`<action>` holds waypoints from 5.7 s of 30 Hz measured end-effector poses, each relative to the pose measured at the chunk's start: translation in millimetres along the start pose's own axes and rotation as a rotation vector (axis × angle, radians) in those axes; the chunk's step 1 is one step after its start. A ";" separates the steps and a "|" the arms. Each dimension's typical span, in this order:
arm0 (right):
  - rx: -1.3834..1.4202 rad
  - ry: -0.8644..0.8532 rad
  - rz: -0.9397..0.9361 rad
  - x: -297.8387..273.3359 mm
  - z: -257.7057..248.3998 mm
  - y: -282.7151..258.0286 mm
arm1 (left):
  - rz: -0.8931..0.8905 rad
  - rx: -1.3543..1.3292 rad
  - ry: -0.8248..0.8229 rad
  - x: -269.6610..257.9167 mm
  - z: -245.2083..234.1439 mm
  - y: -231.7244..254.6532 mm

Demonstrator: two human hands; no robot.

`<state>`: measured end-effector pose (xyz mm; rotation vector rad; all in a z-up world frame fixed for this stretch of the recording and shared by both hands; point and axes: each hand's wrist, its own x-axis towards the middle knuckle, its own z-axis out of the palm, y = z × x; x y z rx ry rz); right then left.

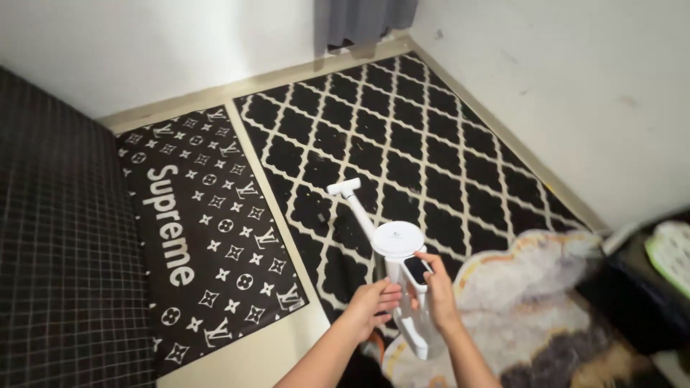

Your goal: Assemble various parts of a handheld vacuum cleaner and then use it to vacuum a rug.

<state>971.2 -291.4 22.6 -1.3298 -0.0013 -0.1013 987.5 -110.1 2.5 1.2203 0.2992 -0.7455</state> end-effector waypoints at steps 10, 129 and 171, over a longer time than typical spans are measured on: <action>-0.260 -0.366 -0.001 93.5 48.5 2.7 | 0.257 -0.507 0.103 23.6 -1.7 45.0; -0.131 0.016 0.024 119.3 465.7 -2.1 | 0.340 -0.372 0.140 -111.0 -328.8 232.0; -0.721 -0.152 -0.061 271.0 406.7 315.8 | 0.529 0.261 0.669 133.5 -445.7 224.3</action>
